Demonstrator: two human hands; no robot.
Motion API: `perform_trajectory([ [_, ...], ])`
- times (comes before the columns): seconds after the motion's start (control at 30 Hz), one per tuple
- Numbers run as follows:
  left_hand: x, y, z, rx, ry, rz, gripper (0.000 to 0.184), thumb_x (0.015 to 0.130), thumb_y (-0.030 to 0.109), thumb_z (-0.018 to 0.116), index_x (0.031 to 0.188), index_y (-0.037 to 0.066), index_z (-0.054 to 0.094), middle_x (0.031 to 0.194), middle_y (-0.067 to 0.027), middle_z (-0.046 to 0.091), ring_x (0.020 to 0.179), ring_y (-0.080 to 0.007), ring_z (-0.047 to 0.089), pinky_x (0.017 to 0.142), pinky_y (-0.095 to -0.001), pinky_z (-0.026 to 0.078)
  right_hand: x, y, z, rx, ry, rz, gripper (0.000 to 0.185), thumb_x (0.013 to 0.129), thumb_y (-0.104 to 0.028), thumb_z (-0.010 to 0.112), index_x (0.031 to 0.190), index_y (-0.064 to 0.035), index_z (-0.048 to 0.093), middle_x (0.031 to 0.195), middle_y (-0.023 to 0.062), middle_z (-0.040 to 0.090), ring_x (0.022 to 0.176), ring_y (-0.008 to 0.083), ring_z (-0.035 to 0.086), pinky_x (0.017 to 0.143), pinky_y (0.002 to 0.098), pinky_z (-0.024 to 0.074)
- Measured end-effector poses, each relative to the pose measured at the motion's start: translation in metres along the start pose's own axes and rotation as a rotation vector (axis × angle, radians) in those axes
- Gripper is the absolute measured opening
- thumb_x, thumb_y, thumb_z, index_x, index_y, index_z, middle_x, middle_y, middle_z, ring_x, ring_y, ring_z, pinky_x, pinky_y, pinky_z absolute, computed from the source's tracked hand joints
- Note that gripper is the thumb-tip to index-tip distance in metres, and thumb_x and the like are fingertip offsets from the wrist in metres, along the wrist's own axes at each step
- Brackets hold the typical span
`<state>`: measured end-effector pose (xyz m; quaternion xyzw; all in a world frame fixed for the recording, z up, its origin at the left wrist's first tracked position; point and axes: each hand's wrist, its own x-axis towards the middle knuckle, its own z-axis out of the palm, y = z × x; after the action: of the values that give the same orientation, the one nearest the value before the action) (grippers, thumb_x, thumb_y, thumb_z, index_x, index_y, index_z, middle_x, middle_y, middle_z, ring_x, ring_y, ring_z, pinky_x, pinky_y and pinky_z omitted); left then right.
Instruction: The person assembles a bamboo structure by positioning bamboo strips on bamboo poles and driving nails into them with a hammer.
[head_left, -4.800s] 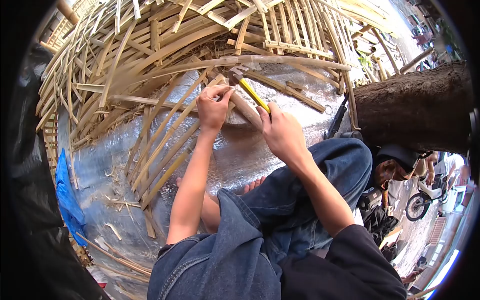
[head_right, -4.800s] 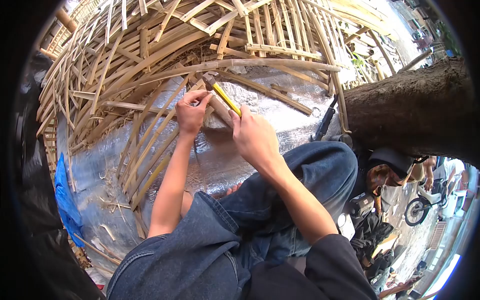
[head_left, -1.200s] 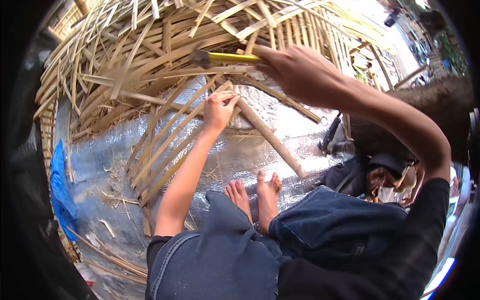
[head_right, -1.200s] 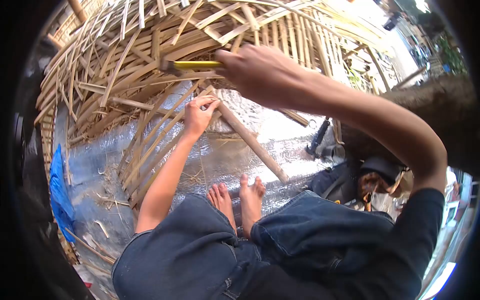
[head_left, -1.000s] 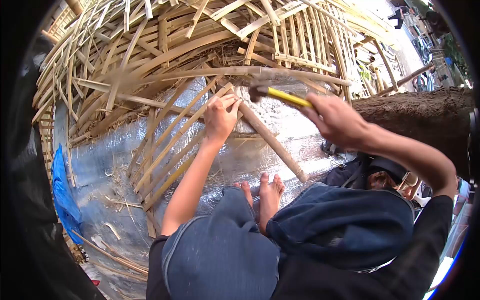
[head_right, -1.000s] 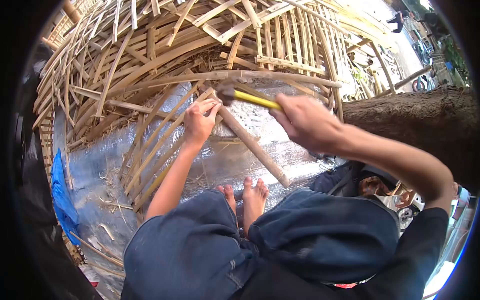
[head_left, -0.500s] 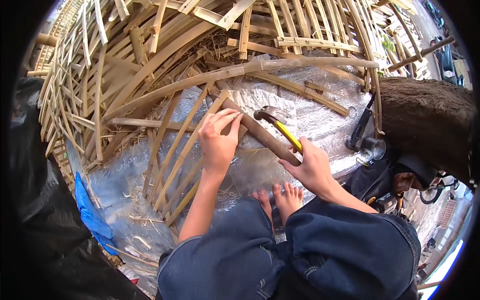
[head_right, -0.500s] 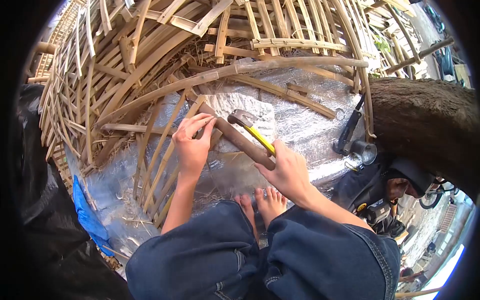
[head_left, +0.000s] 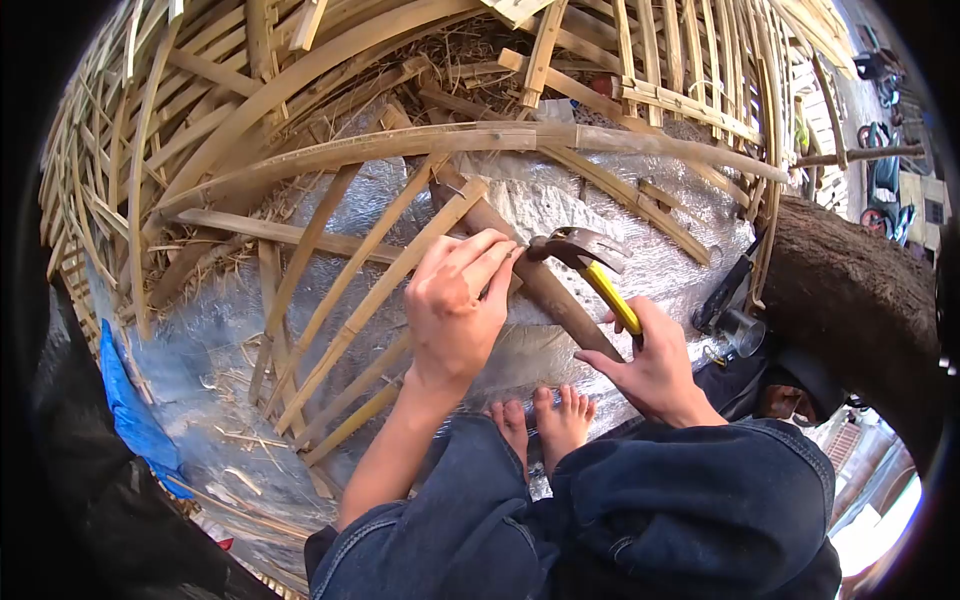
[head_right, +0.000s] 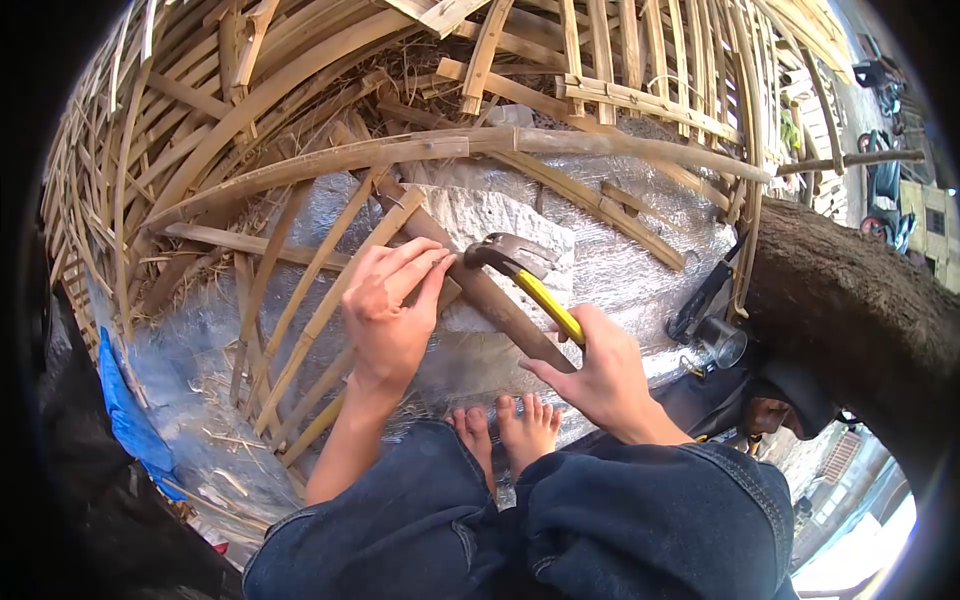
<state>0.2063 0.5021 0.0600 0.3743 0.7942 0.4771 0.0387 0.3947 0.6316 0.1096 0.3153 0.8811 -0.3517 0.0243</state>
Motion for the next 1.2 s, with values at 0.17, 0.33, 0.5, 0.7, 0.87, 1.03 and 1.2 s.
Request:
perform_trajectory([
  [0.17, 0.001, 0.002, 0.000, 0.008, -0.034, 0.006, 0.017, 0.077, 0.000, 0.077, 0.094, 0.001, 0.076, 0.097, -0.0069, 0.074, 0.080, -0.0251, 0.064, 0.073, -0.0357, 0.054, 0.028, -0.016, -0.023, 0.083, -0.075, -0.027, 0.048, 0.072, -0.029, 0.091, 0.099, -0.0028, 0.060, 0.069, 0.0045, 0.057, 0.048, 0.0193, 0.047, 0.050, 0.0341, 0.0412],
  [0.33, -0.003, 0.005, 0.001, 0.080, -0.046, 0.035, 0.017, 0.077, 0.000, 0.076, 0.095, 0.000, 0.075, 0.100, -0.0056, 0.074, 0.082, -0.0247, 0.064, 0.073, -0.0357, 0.054, 0.070, -0.057, -0.028, 0.266, -0.028, -0.166, 0.037, 0.075, -0.021, 0.089, 0.097, -0.0042, 0.063, 0.069, 0.0001, 0.050, 0.051, 0.0105, 0.040, 0.049, 0.0286, 0.0344],
  [0.5, -0.005, 0.007, -0.006, 0.049, -0.086, 0.006, 0.027, 0.073, -0.001, 0.075, 0.099, 0.001, 0.075, 0.106, -0.0051, 0.073, 0.086, -0.0253, 0.064, 0.074, -0.0371, 0.054, 0.097, -0.063, -0.001, 0.263, -0.052, -0.297, 0.030, 0.079, -0.017, 0.082, 0.091, -0.0031, 0.058, 0.072, 0.0131, 0.065, 0.060, 0.0327, 0.063, 0.056, 0.0400, 0.0470],
  [0.7, -0.008, 0.002, -0.002, 0.032, -0.061, -0.047, 0.032, 0.071, -0.001, 0.075, 0.103, 0.002, 0.074, 0.107, -0.0049, 0.073, 0.089, -0.0257, 0.064, 0.076, -0.0385, 0.054, 0.100, -0.064, 0.003, 0.332, -0.091, -0.207, 0.027, 0.078, -0.014, 0.081, 0.089, -0.0026, 0.059, 0.072, 0.0142, 0.066, 0.058, 0.0284, 0.063, 0.055, 0.0368, 0.0465],
  [0.87, -0.007, -0.001, 0.002, -0.047, -0.001, -0.060, 0.032, 0.072, -0.003, 0.076, 0.104, 0.004, 0.076, 0.102, -0.0048, 0.073, 0.092, -0.0251, 0.063, 0.078, -0.0371, 0.053, 0.105, -0.060, 0.001, 0.359, -0.074, -0.156, 0.028, 0.076, -0.012, 0.083, 0.089, -0.0024, 0.060, 0.069, 0.0120, 0.064, 0.056, 0.0240, 0.058, 0.055, 0.0348, 0.0459],
  [1.03, -0.013, -0.002, 0.004, -0.075, 0.032, -0.077, 0.028, 0.074, -0.007, 0.072, 0.100, 0.004, 0.076, 0.097, -0.0057, 0.073, 0.092, -0.0244, 0.063, 0.079, -0.0346, 0.053, 0.102, -0.055, 0.006, 0.305, -0.058, -0.238, 0.030, 0.075, -0.014, 0.084, 0.086, -0.0027, 0.058, 0.064, 0.0115, 0.058, 0.055, 0.0252, 0.057, 0.054, 0.0350, 0.0455],
  [1.2, -0.006, 0.002, 0.008, -0.052, 0.033, -0.033, 0.026, 0.076, -0.005, 0.076, 0.100, 0.005, 0.077, 0.092, -0.0051, 0.072, 0.089, -0.0233, 0.062, 0.075, -0.0349, 0.052, 0.083, -0.060, -0.017, 0.326, -0.063, -0.159, 0.026, 0.086, -0.018, 0.078, 0.085, -0.0032, 0.057, 0.063, 0.0149, 0.055, 0.052, 0.0286, 0.054, 0.051, 0.0376, 0.0416],
])
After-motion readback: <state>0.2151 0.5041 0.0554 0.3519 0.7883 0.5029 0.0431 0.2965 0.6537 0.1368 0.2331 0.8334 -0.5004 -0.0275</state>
